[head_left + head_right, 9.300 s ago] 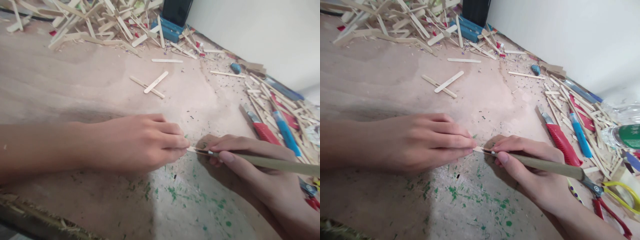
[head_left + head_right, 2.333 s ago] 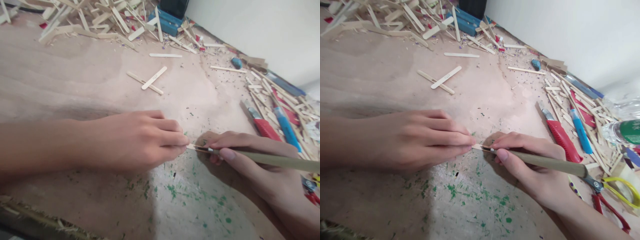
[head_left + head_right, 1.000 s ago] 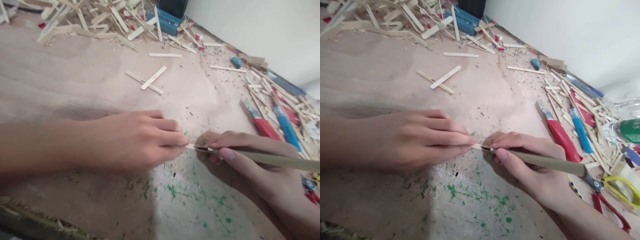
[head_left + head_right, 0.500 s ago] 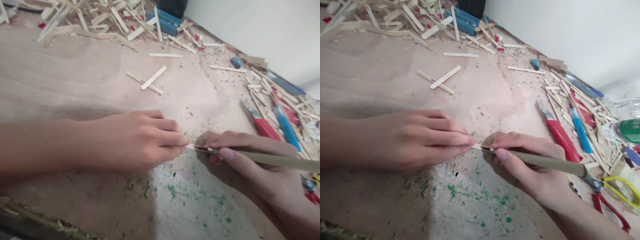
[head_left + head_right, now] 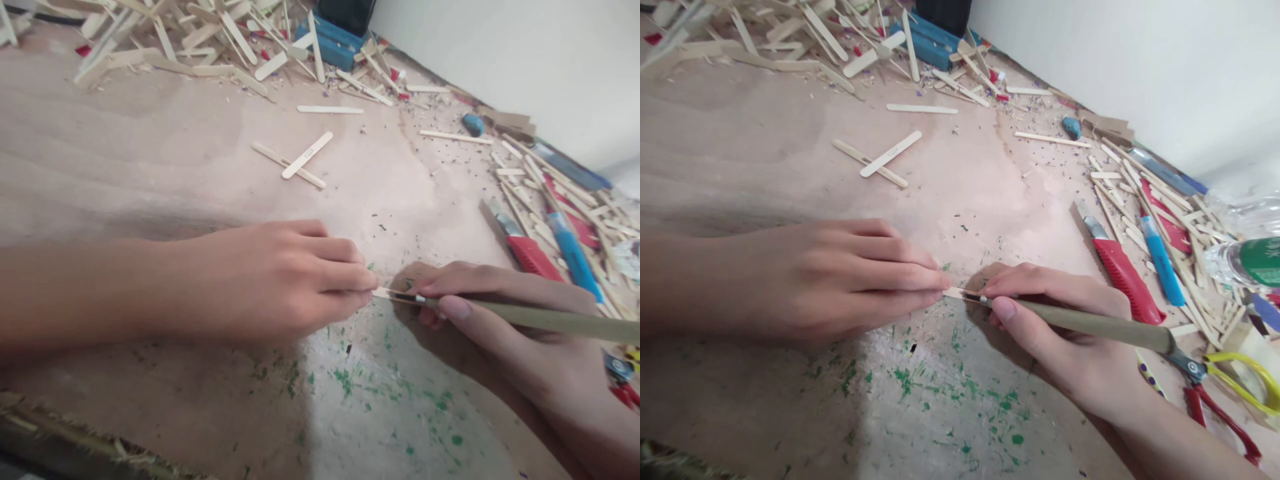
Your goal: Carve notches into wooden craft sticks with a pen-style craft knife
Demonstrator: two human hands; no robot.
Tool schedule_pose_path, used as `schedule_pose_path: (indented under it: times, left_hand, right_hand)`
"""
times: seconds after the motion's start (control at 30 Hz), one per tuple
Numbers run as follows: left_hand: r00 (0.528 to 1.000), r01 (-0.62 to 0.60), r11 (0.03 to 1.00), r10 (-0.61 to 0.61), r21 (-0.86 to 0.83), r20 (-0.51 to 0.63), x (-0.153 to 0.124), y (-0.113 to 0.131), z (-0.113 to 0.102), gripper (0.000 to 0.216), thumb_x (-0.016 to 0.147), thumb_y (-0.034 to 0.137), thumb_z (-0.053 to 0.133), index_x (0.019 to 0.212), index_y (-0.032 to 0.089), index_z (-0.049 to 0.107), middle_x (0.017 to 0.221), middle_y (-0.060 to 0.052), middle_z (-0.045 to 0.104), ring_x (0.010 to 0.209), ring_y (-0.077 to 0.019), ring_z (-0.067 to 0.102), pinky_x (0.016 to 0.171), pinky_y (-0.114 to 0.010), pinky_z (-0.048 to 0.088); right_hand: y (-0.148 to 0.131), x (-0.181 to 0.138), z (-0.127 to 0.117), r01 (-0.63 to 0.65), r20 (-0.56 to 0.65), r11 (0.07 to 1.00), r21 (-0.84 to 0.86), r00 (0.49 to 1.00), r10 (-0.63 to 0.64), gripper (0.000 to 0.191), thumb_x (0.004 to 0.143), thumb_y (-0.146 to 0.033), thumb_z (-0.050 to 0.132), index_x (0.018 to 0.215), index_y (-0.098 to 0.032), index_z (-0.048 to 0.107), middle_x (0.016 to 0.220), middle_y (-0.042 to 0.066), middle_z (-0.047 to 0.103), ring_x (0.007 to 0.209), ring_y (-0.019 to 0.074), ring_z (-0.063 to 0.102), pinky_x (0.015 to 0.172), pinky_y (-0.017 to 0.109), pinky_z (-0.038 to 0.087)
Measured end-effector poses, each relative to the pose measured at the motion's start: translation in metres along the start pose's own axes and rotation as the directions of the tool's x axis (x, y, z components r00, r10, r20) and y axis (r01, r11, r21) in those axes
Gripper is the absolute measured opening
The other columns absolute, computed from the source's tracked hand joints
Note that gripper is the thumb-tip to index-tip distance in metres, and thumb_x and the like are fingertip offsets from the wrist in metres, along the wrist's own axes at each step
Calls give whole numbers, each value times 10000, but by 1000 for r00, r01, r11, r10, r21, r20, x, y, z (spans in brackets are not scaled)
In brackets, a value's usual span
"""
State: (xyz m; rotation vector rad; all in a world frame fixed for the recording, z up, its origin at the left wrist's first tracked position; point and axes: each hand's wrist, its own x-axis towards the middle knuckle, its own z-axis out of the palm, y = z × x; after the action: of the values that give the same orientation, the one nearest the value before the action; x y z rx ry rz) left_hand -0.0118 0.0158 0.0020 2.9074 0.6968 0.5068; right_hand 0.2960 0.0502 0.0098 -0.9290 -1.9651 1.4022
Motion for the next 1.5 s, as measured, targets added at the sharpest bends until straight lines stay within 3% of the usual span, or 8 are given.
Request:
schedule_pose_path:
  times: [0.4, 0.7, 0.87, 1.2, 1.37, 1.5]
  left_hand:
    - [1000, -17, 1000, 17, 7, -19, -2, 0, 1, 408, 1204, 92, 428, 1246, 163, 828, 1403, -71, 832, 1231, -234, 782, 1048, -374, 601]
    - [1000, -15, 1000, 16, 10, -23, -2, 0, 1, 400, 1197, 91, 442, 1260, 174, 828, 1395, -66, 832, 1238, -228, 778, 1056, -359, 599]
    - [1000, -16, 1000, 16, 12, -21, -1, 0, 0, 424, 1207, 91, 411, 1242, 147, 829, 1392, -69, 834, 1219, -233, 780, 1051, -375, 598]
    - [1000, -8, 1000, 9, 7, -27, -3, 0, 1, 389, 1200, 101, 458, 1250, 195, 832, 1393, -59, 834, 1236, -222, 779, 1077, -346, 598]
    - [1000, -12, 1000, 12, -7, -23, -3, 0, 1, 352, 1189, 101, 495, 1274, 175, 828, 1381, -74, 835, 1252, -233, 776, 1088, -355, 601]
    - [1000, -8, 1000, 8, -22, -24, -2, 0, 1, 330, 1181, 106, 537, 1270, 201, 839, 1380, -72, 837, 1251, -239, 783, 1065, -366, 615]
  right_hand:
    - [-2, 0, 0, -20, -2, 1000, -6, 1000, 20, 198, 1059, -199, 806, 1135, -331, 932, 1070, 34, 900, 947, 221, 837, 902, 352, 723]
    - [-2, -2, -1, -22, 6, 1000, -6, 1000, 22, 195, 1072, -203, 804, 1154, -328, 929, 1112, 22, 904, 984, 182, 832, 919, 275, 696]
    - [-2, -1, 0, -20, 0, 1000, -1, 1000, 20, 192, 1065, -203, 809, 1148, -324, 933, 1124, 35, 906, 998, 199, 834, 930, 295, 698]
    - [-3, -1, 1, -20, 0, 1000, -13, 1000, 20, 207, 1061, -199, 805, 1148, -337, 932, 1083, 36, 900, 969, 221, 833, 894, 346, 718]
    - [-3, 1, 2, -15, 6, 1000, 12, 1000, 15, 222, 1066, -173, 786, 1151, -320, 929, 1020, 29, 888, 904, 193, 819, 879, 315, 715]
    - [-4, 0, 0, -25, -7, 1000, -14, 1000, 25, 219, 1056, -194, 803, 1152, -341, 935, 1069, 35, 898, 930, 227, 837, 886, 364, 732]
